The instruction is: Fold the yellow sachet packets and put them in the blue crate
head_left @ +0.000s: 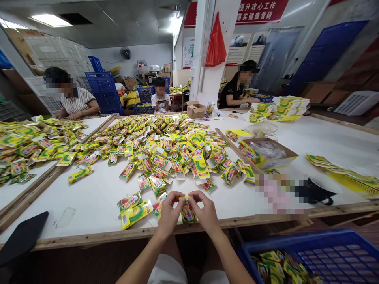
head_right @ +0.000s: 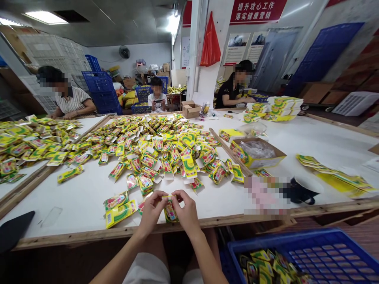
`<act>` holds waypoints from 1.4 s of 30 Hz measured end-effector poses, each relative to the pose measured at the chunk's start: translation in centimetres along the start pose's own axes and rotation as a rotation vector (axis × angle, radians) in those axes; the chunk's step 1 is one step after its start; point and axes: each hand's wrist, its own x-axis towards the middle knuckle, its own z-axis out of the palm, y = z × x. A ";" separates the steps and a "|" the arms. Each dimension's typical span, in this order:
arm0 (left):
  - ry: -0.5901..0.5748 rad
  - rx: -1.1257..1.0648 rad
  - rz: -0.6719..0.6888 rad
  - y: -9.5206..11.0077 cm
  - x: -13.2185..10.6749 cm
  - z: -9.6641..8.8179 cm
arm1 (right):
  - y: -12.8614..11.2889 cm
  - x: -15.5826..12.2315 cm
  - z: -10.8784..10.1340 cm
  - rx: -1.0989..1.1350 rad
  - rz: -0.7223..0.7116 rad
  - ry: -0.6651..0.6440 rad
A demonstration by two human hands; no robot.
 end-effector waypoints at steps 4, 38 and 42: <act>-0.003 -0.029 -0.007 -0.5 0.0 -0.1 | 0.1 0.1 -0.3 0.056 0.034 -0.033; 0.438 1.051 -0.313 -3.1 -2.2 -19.7 | 0.3 -4.7 -5.5 -0.233 0.072 0.088; 0.402 0.737 0.136 0.8 -1.4 -16.2 | -2.2 -3.8 -1.2 -0.112 -0.042 -0.040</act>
